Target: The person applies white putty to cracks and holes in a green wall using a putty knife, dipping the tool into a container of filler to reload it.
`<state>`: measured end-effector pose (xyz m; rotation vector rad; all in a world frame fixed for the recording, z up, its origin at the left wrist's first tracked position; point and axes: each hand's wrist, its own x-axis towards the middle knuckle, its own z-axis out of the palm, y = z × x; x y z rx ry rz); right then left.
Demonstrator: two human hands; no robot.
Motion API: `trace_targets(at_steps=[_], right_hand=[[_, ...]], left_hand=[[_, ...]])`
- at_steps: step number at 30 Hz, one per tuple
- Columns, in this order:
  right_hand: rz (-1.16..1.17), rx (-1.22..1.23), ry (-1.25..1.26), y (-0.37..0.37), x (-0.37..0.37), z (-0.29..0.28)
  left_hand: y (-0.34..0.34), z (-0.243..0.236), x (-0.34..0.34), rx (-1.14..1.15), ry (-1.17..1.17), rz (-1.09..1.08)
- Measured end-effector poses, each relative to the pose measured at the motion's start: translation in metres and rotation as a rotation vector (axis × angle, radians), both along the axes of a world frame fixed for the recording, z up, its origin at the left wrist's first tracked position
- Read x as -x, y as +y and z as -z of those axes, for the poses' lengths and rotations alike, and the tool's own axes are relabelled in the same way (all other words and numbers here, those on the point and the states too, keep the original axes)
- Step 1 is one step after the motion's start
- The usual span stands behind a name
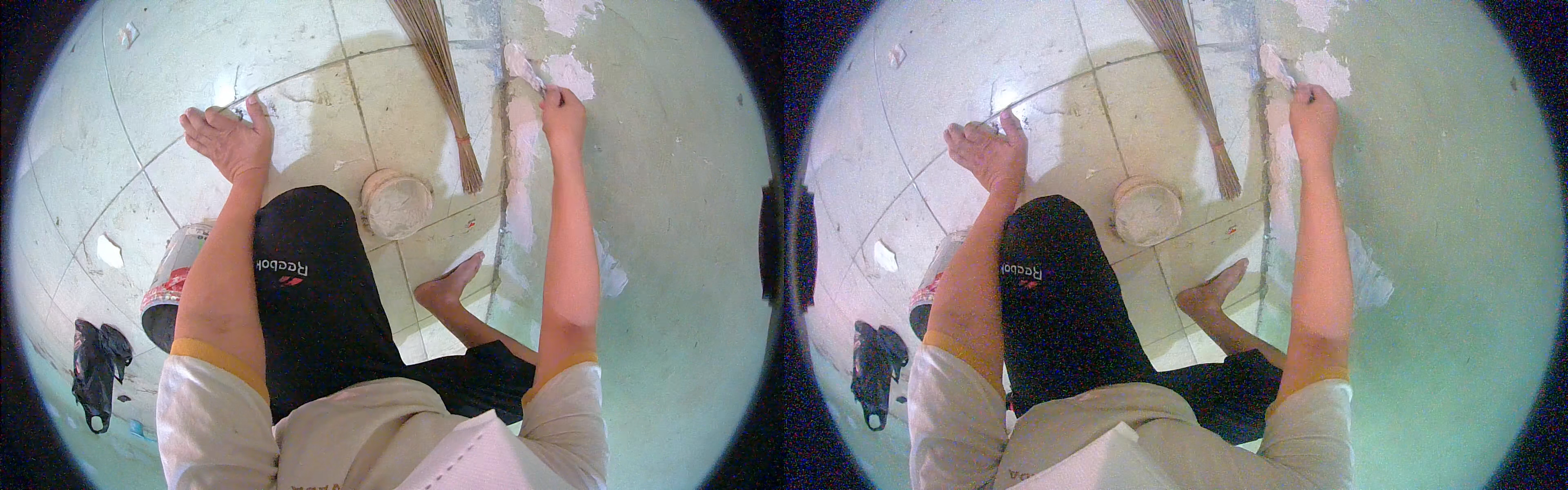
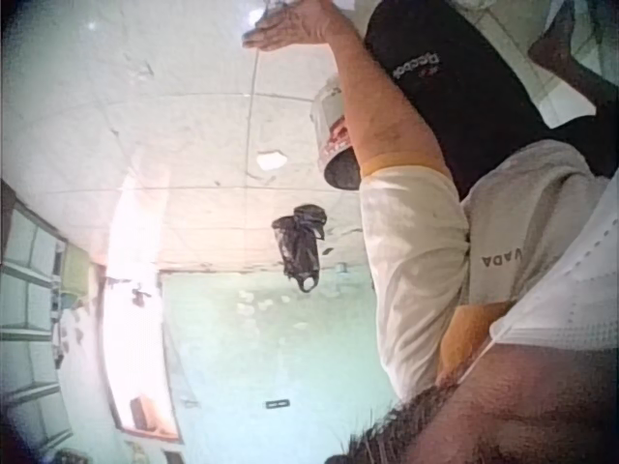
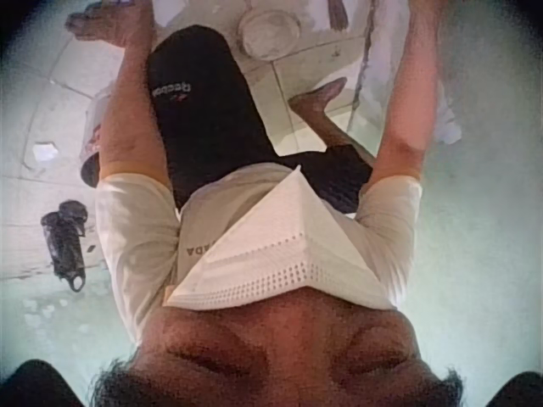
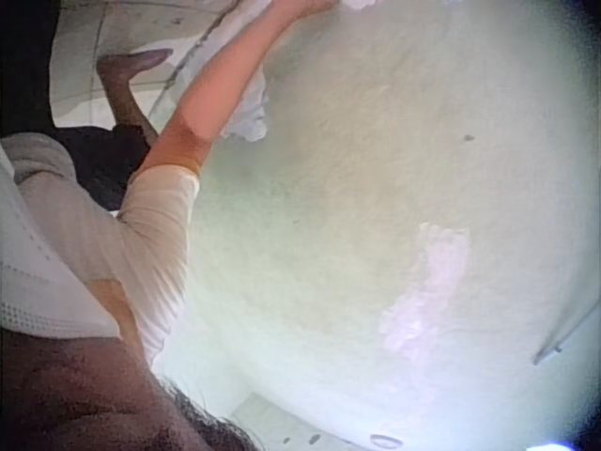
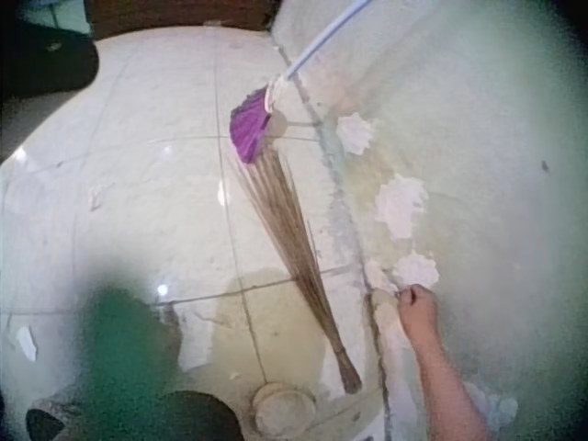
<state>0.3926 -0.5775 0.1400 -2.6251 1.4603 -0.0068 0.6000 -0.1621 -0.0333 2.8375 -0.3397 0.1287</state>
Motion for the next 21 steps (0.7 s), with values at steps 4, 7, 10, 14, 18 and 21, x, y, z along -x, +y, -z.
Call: trace_targets(at_steps=[4, 7, 10, 14, 18, 21], right_hand=[[0.008, 0.015, -0.015, -0.009, -0.009, 0.021], [0.022, 0.060, -0.061, -0.008, 0.017, 0.029], [0.142, -0.003, -0.124, 0.027, 0.036, 0.017], [0.257, -0.068, -0.296, 0.063, 0.046, 0.008], [0.130, -0.002, -0.313, 0.063, 0.026, 0.029], [0.108, 0.028, -0.327, 0.047, 0.018, 0.054]], left_hand=[[-0.004, 0.001, 0.001, 0.022, 0.012, 0.001], [-0.007, -0.002, 0.001, 0.049, 0.013, 0.011], [0.002, -0.001, 0.001, 0.011, 0.015, 0.003], [0.000, -0.002, 0.001, -0.045, 0.041, -0.010], [-0.002, -0.002, 0.001, -0.042, 0.018, 0.000], [-0.006, -0.003, 0.001, -0.037, 0.019, -0.002]])
